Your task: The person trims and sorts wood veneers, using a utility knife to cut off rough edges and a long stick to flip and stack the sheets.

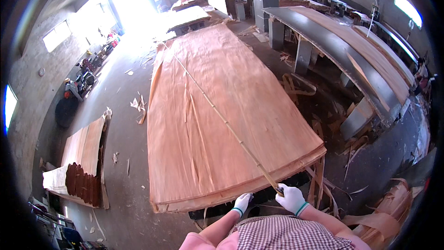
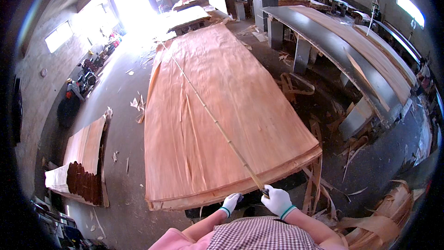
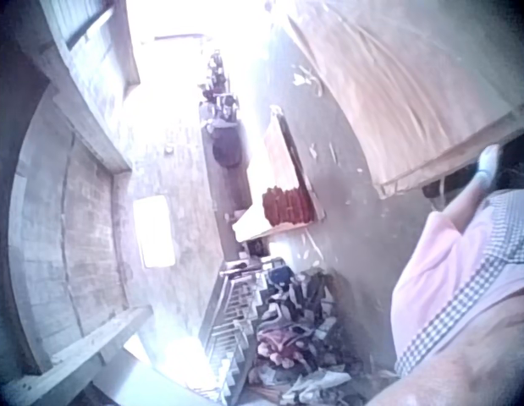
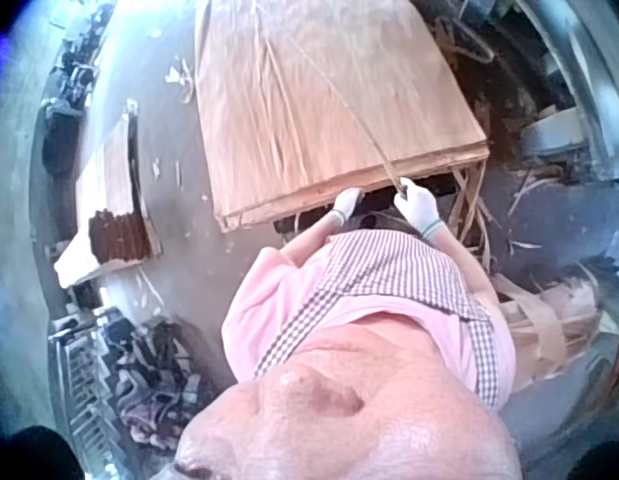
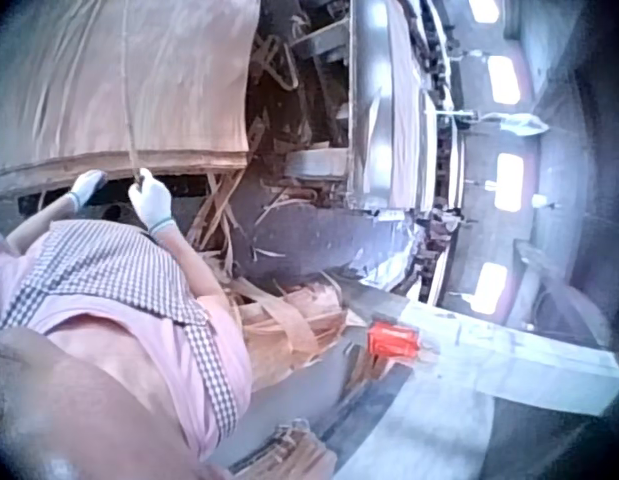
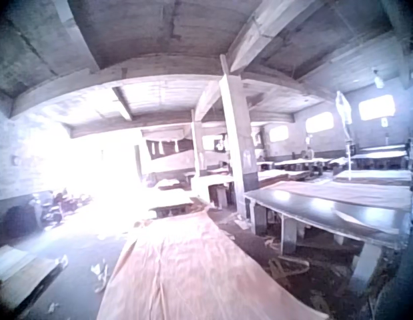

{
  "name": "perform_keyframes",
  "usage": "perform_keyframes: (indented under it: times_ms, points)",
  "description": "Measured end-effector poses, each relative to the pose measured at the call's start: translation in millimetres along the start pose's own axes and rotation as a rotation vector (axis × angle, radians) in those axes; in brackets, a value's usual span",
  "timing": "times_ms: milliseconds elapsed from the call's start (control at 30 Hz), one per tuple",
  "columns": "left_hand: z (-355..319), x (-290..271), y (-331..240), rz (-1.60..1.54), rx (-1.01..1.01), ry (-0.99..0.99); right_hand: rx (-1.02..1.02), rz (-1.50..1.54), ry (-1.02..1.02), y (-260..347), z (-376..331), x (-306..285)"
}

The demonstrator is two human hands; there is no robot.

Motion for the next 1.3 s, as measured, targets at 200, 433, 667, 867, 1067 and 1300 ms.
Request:
perform_keyframes:
  times_ms: [200, 433, 667, 867, 1067, 1300]
  points:
    - [-5, -11, 0, -0.017, 0.019, -0.025, 0.033, -0.001, -0.002, -11, -24, -28]
    - [-2, -29, 27, -0.023, -0.028, -0.073, 0.212, -0.069, 0.12, -98, -159, -71]
    - [3, 3, 31, 0.018, 0.016, -0.09, 0.368, -0.087, 0.272, -173, -315, -75]
    - [-14, 65, 65, -0.032, -0.006, -0.026, 0.011, -0.399, 0.21, -211, -392, -80]
    - [-74, 101, 87, 0.388, 0.048, 0.125, 0.346, -0.063, 0.261, -248, -389, -95]
    - [-102, 42, 107, 0.152, -0.008, -0.069, 0.328, -0.198, 0.295, -284, -446, -98]
Point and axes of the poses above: each hand's wrist, its own z-axis towards the middle knuckle, its own x-axis out of the palm, y = z × x, the point moved 9 cm from there along z, towards the middle knuckle, and after that the axes turned 11 degrees about -z, right-handed, at the moved point
